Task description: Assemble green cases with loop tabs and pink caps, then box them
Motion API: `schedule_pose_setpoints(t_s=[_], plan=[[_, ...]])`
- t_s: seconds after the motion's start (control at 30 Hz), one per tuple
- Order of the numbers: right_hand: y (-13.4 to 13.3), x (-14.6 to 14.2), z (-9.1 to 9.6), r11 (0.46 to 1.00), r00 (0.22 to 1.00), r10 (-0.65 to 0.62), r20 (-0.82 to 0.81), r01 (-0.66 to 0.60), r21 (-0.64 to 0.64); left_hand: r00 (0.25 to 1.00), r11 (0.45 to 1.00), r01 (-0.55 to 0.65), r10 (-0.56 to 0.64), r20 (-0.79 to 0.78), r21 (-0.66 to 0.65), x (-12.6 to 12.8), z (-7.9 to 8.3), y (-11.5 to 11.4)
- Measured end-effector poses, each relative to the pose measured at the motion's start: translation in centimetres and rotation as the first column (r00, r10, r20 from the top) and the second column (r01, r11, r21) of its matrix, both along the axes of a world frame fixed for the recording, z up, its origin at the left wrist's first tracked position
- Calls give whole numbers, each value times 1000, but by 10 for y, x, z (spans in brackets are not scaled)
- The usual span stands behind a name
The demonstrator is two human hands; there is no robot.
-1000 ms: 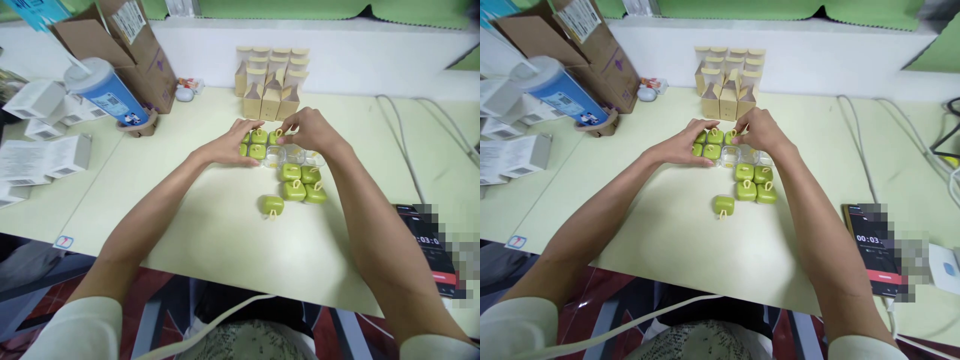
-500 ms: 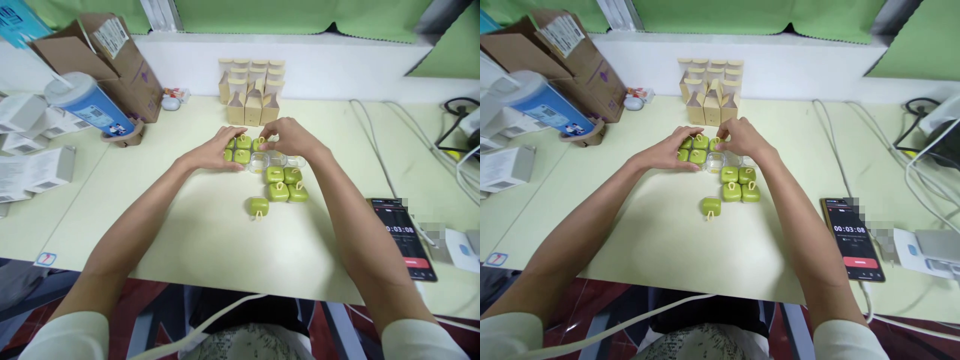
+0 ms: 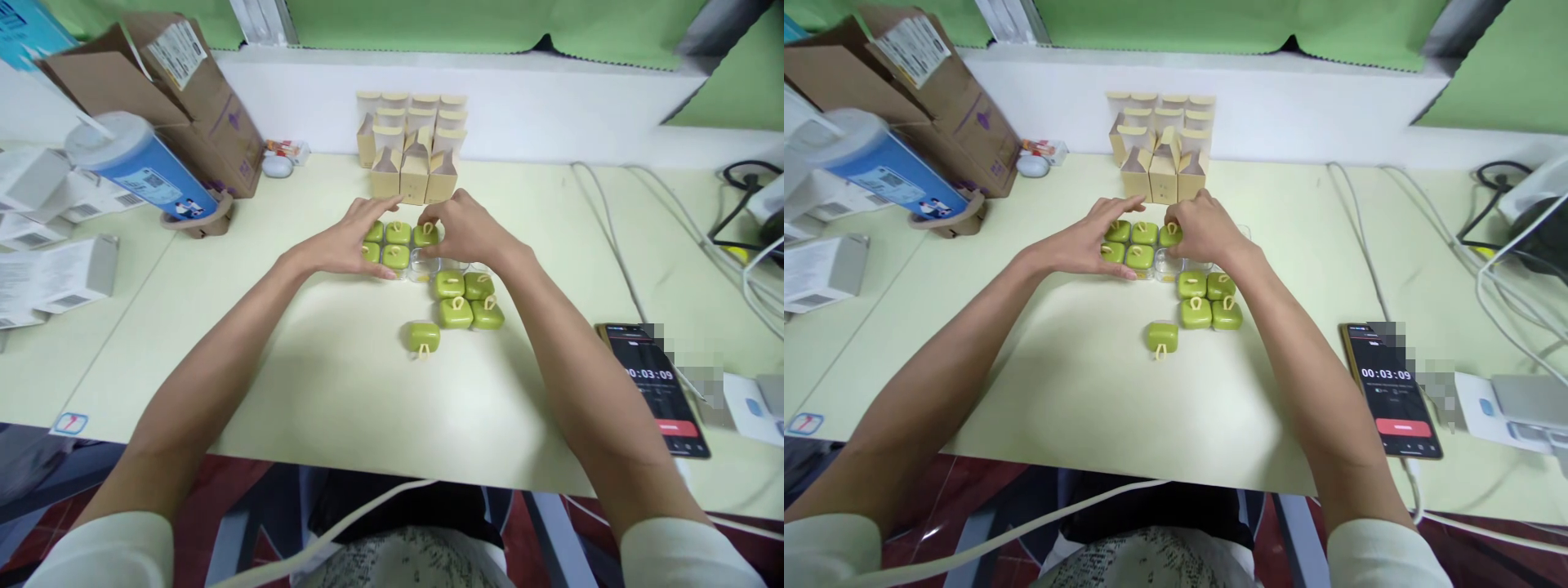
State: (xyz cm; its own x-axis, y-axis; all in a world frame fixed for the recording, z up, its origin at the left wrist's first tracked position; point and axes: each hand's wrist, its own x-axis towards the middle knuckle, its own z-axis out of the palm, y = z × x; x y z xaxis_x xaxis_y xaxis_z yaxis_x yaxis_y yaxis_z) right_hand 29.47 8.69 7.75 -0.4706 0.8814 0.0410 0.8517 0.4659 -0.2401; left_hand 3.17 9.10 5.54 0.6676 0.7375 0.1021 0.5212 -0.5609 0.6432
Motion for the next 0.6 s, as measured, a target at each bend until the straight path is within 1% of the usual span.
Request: schedule_pose_setpoints(t_s=[0.1, 0.2, 0.3, 0.43, 0.5, 0.6], plan=[[2, 2, -3, 1000, 1000, 11, -12, -11, 26, 1000, 1000, -3, 3, -10, 11, 2, -2, -1], [3, 3, -7, 998, 999, 35, -32, -33, 61, 999, 998, -7, 9, -40, 56, 7, -8, -3], [2, 1, -10, 996, 999, 23, -23, -21, 81, 999, 997, -15, 18, -51, 75, 12, -12, -5], [0, -2, -9, 996, 1000, 4, 6, -5, 84, 997, 997, -14, 19, -71, 70, 11, -9, -4], [-3, 0, -1, 997, 1000, 17, -4, -17, 69, 997, 998, 8, -3, -76, 66, 4, -5, -1], [-17, 2, 26, 997, 996, 40, -77, -34, 76, 996, 998, 12, -7, -89, 64, -11, 2, 5]])
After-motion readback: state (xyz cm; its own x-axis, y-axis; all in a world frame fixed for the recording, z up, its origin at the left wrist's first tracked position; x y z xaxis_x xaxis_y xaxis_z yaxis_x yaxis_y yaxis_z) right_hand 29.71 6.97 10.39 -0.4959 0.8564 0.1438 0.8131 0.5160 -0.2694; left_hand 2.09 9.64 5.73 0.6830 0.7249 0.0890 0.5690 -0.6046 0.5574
